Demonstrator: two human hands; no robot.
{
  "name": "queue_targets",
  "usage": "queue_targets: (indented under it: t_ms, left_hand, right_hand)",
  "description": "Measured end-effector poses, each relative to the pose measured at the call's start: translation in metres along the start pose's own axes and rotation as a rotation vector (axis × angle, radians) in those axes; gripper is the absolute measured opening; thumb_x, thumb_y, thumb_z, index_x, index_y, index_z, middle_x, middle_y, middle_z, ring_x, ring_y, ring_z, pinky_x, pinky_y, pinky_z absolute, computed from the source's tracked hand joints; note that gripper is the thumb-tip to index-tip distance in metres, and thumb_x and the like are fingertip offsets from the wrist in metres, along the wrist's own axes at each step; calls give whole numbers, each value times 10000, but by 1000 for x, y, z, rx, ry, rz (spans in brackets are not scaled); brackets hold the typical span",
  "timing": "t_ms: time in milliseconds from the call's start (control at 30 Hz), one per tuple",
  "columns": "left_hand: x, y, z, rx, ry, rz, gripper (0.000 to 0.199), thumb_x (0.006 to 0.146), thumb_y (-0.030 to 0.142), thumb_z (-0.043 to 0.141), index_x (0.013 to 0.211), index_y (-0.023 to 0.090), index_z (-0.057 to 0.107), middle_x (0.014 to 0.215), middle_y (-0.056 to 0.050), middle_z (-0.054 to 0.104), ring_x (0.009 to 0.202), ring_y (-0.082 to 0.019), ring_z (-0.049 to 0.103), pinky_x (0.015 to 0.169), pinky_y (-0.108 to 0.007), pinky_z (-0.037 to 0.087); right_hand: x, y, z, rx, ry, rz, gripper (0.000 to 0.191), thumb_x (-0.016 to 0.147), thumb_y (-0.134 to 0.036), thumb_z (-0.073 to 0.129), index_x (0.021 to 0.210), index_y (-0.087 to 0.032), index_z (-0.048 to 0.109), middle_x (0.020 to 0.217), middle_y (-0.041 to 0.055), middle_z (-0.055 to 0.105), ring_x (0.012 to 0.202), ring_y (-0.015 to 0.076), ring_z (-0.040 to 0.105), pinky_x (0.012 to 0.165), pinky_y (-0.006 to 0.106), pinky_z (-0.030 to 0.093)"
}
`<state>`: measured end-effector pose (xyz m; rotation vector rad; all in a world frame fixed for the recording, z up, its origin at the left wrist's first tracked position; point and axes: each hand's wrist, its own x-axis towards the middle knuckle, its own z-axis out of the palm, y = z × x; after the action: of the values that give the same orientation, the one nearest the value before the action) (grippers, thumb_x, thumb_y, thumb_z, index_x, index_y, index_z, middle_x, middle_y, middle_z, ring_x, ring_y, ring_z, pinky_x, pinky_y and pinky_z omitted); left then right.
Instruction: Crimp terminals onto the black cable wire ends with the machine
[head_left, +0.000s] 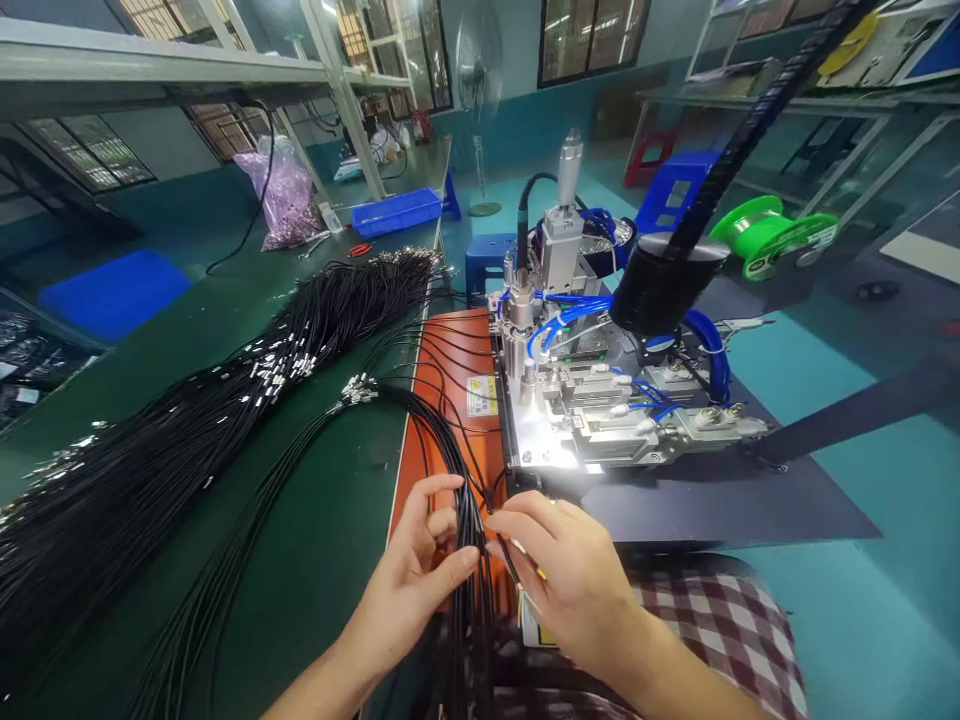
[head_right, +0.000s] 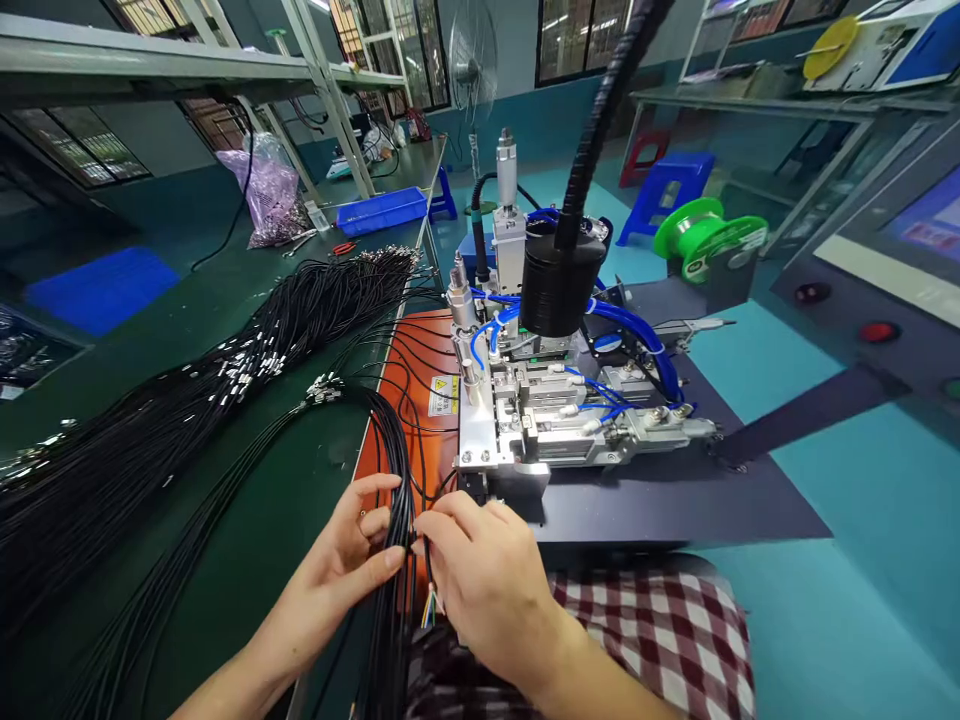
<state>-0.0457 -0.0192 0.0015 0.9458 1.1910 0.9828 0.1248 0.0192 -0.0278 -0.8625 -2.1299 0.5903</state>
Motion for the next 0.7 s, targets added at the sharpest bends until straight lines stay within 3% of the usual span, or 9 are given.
queue_targets:
  t_ms: [133,300,400,500,567,633,700]
  left_hand:
    - [-3,-2,-13,248,25,6,447,851,296,549,1245,276,339,833,-4,561,771,-157,540,692,-256,408]
    - [-21,0,-49,1203,213,82,350,831,210,484,1174,275,501,850,-31,606,798,-231,572,690,-335,405]
    - [-23,9,-42,1564,195,286,279,834,256,517,1107,280,570,1036,-70,594,962,-287,548,742,-391,419]
    - [-10,18,-15,1523,3,575,417,883,232,472,1295,220,414,1223,-108,529,1127,-261,468,911,-404,394]
    - [3,19,2,1450,-181,636,348,912,169,402,1258,192,434,1112,-85,591,1027,-212,522,961,-397,366]
    - [13,15,12,1395,-281,616,252,931,150,342,1087,193,535,844,-31,616,776,-176,545,840,-366,427]
    - [21,8,13,1377,-246,597,265,941,164,305,940,189,568,712,-15,546,649,-169,483,662,-320,430]
  right_hand:
    - [-7,-2,-3,201,66,72,119,863,-120,509,927,-194,577,772,22,571,637,149,494,596,290,359]
    - [-28,2,-5,372,188,169,103,848,-114,509,909,-190,542,730,8,559,600,132,486,568,263,396]
    - [-35,3,-5,427,131,261,97,865,-137,502,893,-204,566,763,7,611,651,138,540,609,258,424]
    - [-34,0,-5,543,32,373,111,886,-175,493,885,-216,596,812,10,642,740,150,582,681,258,446]
    - [-34,0,-7,590,11,456,89,876,-186,516,887,-222,597,834,6,641,763,150,576,715,261,448]
    - [-36,3,-12,636,5,544,105,829,-164,573,916,-224,579,834,-5,628,726,139,557,695,255,451]
    - [-41,6,-18,676,-14,616,251,756,-114,629,968,-224,553,833,-20,615,657,118,532,662,245,454]
